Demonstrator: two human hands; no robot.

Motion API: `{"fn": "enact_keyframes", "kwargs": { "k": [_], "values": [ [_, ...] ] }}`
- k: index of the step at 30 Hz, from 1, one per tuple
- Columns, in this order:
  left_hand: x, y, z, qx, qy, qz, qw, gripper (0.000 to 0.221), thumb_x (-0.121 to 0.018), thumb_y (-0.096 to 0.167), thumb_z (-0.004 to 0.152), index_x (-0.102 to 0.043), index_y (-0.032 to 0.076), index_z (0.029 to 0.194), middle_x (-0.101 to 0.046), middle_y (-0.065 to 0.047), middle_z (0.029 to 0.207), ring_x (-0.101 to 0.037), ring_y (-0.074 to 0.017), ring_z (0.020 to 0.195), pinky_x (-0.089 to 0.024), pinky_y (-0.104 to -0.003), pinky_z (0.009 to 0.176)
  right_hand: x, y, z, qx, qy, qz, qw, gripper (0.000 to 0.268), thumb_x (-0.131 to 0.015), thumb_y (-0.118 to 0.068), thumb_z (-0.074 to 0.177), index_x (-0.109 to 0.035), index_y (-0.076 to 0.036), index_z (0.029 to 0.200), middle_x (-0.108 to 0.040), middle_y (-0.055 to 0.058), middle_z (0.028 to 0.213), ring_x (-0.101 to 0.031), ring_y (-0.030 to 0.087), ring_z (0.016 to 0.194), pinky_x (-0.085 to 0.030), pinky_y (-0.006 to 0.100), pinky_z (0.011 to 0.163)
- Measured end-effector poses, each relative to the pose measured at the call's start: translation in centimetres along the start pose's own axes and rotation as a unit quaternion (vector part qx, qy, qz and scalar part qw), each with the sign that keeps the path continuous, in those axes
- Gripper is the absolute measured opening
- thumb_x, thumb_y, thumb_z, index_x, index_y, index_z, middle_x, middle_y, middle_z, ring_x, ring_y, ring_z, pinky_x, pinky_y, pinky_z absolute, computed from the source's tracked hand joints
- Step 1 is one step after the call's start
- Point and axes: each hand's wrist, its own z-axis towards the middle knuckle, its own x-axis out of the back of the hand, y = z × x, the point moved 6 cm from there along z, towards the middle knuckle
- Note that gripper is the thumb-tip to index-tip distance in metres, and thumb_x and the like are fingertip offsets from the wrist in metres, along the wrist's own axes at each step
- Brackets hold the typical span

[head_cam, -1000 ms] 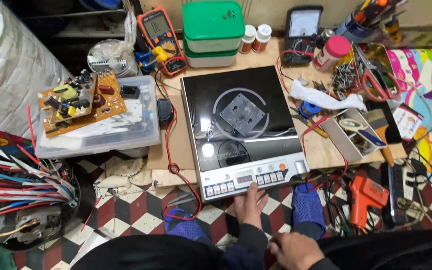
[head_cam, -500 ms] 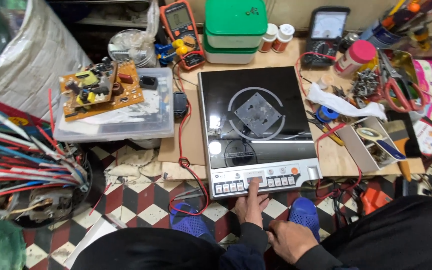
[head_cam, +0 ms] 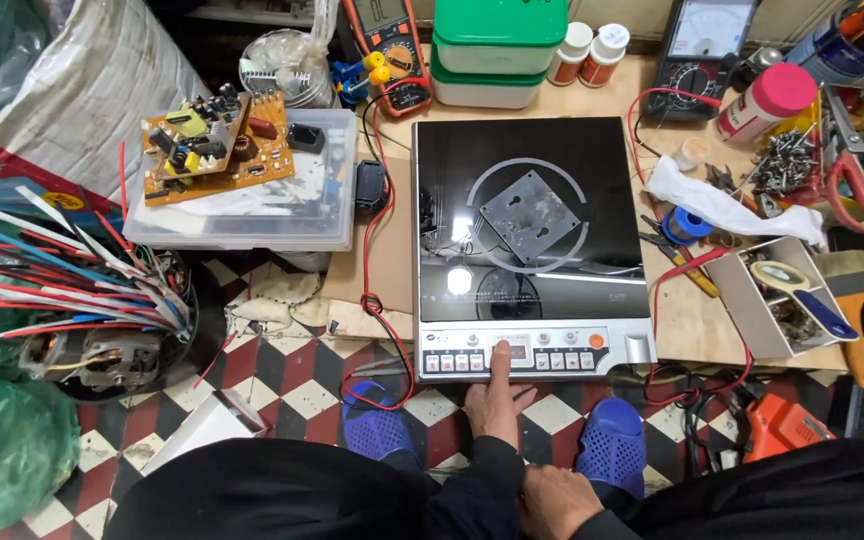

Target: Testing the interface and functionality of an induction cooker by pressing buttons on the control panel and observing the display.

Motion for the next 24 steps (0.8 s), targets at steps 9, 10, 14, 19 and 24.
{"fn": "enact_keyframes", "kwargs": {
  "k": [9, 10, 14, 19, 24],
  "values": [
    [-0.1, -0.1, 0.4, -0.003, -0.014, 0.000, 1.000, 0.069, -0.090, 0.033, 0.078, -0.077, -0.005, 0.134, -0.082, -0.020, 0.128, -0.080, -0.0325, 0.113, -0.071, -0.044, 0.099, 1.4, -1.4, -0.9, -0.012, -0.015, 0.010, 1.000, 0.039, -0.054, -0.044, 0.108, -0.065, -0.019, 0.135, -0.077, 0.011, 0.130, -0.074, 0.039, 0.119, -0.059, 0.054, 0.101],
    [-0.1, -0.2, 0.6, -0.004, -0.022, 0.004, 1.000, 0.068, -0.090, 0.031, 0.078, -0.076, -0.004, 0.135, -0.082, -0.021, 0.129, -0.081, -0.0331, 0.115, -0.072, -0.044, 0.099, 1.3, -1.3, -0.7, -0.014, -0.021, 0.011, 1.000, 0.038, -0.054, -0.045, 0.108, -0.065, -0.020, 0.135, -0.077, 0.010, 0.130, -0.074, 0.038, 0.119, -0.059, 0.053, 0.101],
    [-0.2, -0.5, 0.8, -0.001, -0.048, 0.015, 0.999, 0.071, -0.093, 0.028, 0.076, -0.076, -0.002, 0.138, -0.084, -0.020, 0.131, -0.082, -0.0311, 0.121, -0.072, -0.042, 0.100, 0.9, -1.0, 0.1, -0.003, -0.006, 0.020, 1.000, 0.033, -0.059, -0.045, 0.102, -0.070, -0.023, 0.123, -0.079, 0.008, 0.123, -0.074, 0.041, 0.115, -0.058, 0.056, 0.096],
    [-0.2, -0.5, 0.9, -0.008, -0.068, 0.007, 0.998, 0.059, -0.092, 0.024, 0.079, -0.080, 0.002, 0.132, -0.086, -0.015, 0.125, -0.082, -0.0282, 0.119, -0.071, -0.043, 0.103, 0.5, -1.0, 0.7, -0.022, -0.024, 0.001, 0.999, 0.035, -0.059, -0.049, 0.102, -0.075, -0.019, 0.113, -0.080, 0.007, 0.119, -0.076, 0.037, 0.111, -0.060, 0.052, 0.095],
    [-0.3, -0.2, 0.4, -0.007, -0.074, 0.015, 0.997, 0.059, -0.092, 0.026, 0.077, -0.082, -0.001, 0.129, -0.085, -0.016, 0.123, -0.082, -0.0276, 0.116, -0.072, -0.040, 0.101, -0.2, 0.1, 1.8, -0.055, -0.057, 0.006, 0.997, 0.033, -0.058, -0.044, 0.102, -0.078, -0.021, 0.116, -0.080, 0.004, 0.124, -0.076, 0.031, 0.117, -0.061, 0.045, 0.100]
  ]
}}
